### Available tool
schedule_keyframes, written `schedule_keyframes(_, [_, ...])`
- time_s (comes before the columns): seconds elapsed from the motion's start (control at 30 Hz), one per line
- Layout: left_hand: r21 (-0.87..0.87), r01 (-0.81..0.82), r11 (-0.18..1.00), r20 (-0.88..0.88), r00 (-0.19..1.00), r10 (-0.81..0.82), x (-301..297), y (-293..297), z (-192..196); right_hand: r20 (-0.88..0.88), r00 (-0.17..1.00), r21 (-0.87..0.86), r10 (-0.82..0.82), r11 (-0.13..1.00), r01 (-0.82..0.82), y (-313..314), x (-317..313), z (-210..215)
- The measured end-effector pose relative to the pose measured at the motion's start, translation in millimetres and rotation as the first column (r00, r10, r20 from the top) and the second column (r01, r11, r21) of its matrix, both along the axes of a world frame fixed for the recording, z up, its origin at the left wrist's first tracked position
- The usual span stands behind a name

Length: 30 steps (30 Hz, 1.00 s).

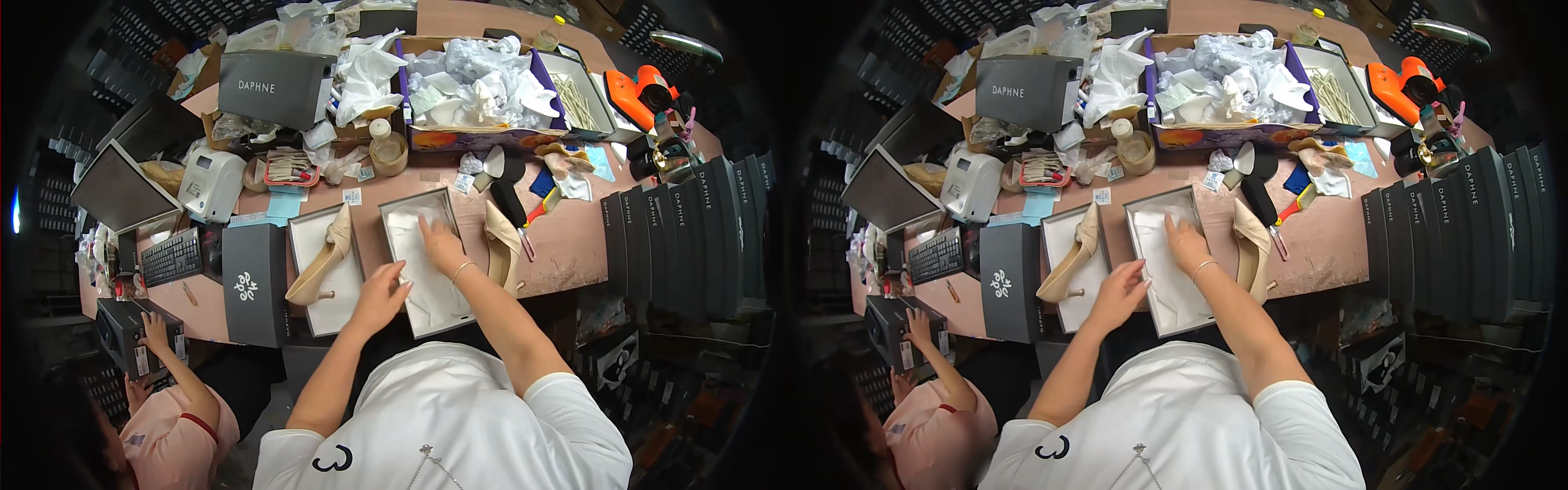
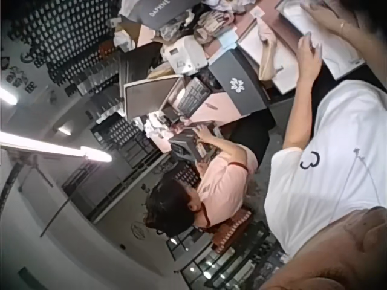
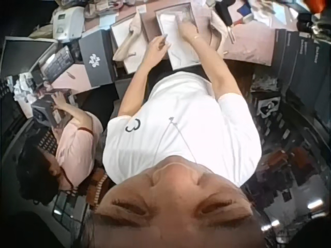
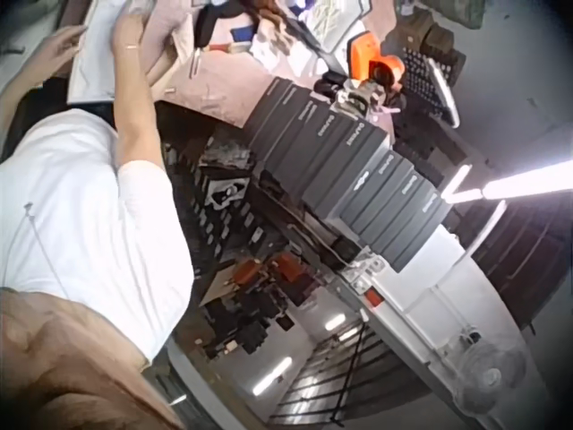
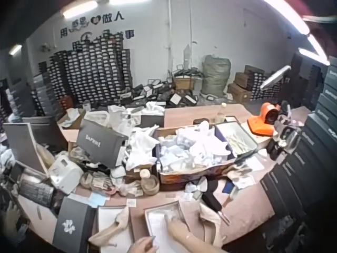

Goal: Packing high-heeled shoes into boxes with protective tissue paper.

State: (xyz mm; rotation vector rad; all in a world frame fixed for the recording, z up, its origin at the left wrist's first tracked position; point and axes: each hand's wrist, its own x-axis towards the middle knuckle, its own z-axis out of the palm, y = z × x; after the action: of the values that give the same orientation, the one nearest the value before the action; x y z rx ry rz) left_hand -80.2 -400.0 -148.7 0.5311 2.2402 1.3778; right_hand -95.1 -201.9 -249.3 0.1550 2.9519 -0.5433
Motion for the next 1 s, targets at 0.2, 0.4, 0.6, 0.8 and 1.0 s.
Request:
schedule_keyframes(0.2, [0.294,-0.404,0.866,0.619,0.771,0.150,41,-7,-19,-0.152,0.956,-0.407,0.251,0.866,-0.292,-34,97,70])
schedule_keyframes(0.4, [0.273,-0.608,0.746,0.696,0.660,0.282,44,-27,-33,0.056,0.964,-0.871,0.258,0.484,-0.079,-33,122,131])
schedule_keyframes(0.6, [0.434,-0.708,0.558,0.477,0.706,0.524,-20,-79,14,-0.207,0.974,-0.416,-0.090,0.909,-0.005,4,82,41])
schedule_keyframes(0.8, [0.549,-0.686,0.478,0.369,0.711,0.598,-24,-78,29,0.006,0.980,-0.116,0.199,0.974,-0.197,-19,103,-42])
schedule_keyframes(1.0, [0.655,-0.623,0.428,0.369,0.758,0.538,-26,-51,50,0.326,0.929,-0.932,-0.175,0.103,0.347,47,68,86])
